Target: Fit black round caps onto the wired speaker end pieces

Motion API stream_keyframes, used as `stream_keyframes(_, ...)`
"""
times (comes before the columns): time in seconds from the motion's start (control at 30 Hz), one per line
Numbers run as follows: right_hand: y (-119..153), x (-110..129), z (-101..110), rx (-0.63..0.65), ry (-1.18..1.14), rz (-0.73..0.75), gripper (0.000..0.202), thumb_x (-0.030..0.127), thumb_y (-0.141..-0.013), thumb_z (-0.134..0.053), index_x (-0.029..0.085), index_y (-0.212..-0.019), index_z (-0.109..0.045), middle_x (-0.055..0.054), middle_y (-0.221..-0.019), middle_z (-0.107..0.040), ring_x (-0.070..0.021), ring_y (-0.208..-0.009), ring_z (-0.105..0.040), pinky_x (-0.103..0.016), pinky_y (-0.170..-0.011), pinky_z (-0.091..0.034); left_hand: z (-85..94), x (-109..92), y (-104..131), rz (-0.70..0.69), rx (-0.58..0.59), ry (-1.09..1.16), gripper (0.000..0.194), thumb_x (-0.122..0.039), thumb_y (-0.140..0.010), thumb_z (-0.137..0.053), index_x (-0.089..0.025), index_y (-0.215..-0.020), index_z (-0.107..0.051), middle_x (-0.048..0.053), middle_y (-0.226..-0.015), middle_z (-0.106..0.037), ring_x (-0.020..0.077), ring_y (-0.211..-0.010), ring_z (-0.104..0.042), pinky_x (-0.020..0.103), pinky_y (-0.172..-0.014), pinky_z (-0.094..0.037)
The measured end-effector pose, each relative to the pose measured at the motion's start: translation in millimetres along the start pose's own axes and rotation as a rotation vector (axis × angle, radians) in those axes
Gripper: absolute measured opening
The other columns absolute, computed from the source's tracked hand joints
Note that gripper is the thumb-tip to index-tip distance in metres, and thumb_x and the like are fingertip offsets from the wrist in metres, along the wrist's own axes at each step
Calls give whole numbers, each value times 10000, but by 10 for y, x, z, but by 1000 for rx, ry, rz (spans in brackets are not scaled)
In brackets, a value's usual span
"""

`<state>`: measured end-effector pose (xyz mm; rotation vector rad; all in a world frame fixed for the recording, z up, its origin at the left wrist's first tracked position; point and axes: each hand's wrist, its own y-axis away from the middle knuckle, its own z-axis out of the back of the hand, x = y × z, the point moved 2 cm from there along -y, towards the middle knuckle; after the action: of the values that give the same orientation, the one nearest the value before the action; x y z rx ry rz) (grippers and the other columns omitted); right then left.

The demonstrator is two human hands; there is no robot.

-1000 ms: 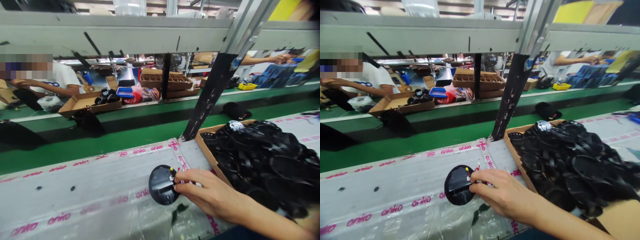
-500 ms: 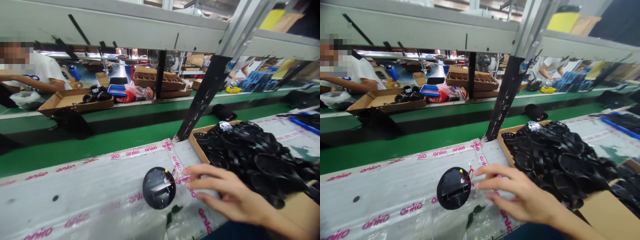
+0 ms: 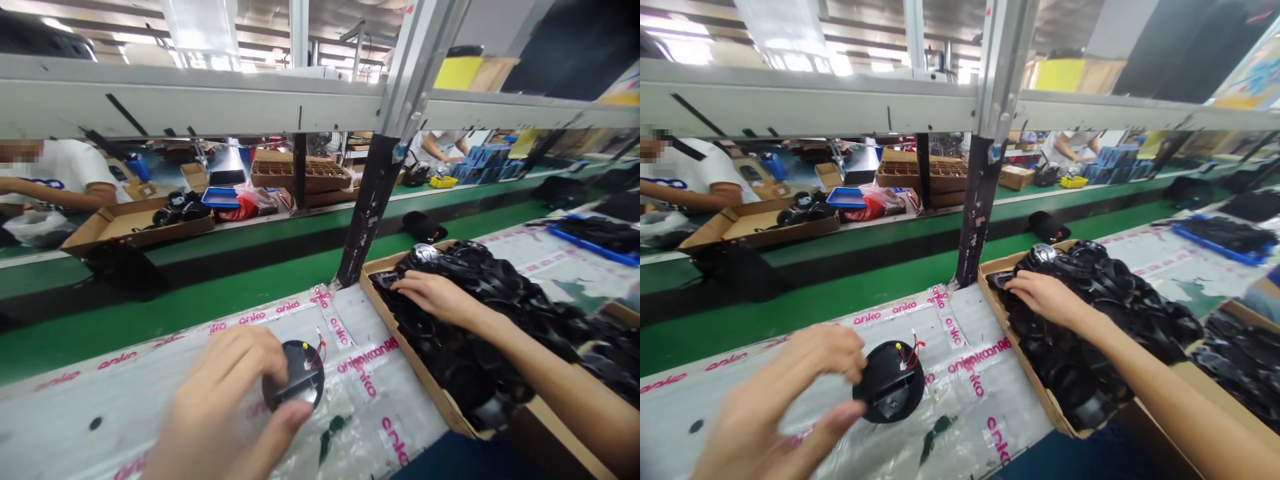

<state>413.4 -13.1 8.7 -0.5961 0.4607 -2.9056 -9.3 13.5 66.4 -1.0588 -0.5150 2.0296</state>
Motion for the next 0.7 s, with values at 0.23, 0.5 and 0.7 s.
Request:
stream_keyframes(0.23, 368, 755, 369, -241, -274, -100, 202, 417, -1051, -678, 287, -1103, -824, -51, -953, -814, -189, -807, -794, -257, -709, -631, -555, 61, 137, 293, 332, -242, 566, -460, -712, -972, -253, -1031, -553, 47, -944, -726, 305, -722, -749, 363, -543, -557)
stream_keyframes(0.5, 990, 1148, -1033, 171, -295, -33, 383, 130, -975, -565, 294, -1243, -783, -90, -1161, -770, -262, -1089, -785, -382, -960, -664, -472, 319, 394, 72, 272, -94, 550, -260, -816, -885, -285, -1256, -556, 114, -1361, -689, 306, -1194, -748, 432, -958, -666)
stream_keyframes(0.7, 1025, 1140, -1306, 225, -237, -338, 854, 350, -876, -771, 335, -1669, -454, -160, -1710, -392, -416, -1556, -467, -613, -1257, -450, -351, 310, 227, -28, 349, -84, 443, -390, -869, -893, -288, -1208, -628, 101, -1394, -697, 334, -1252, -708, 481, -999, -634)
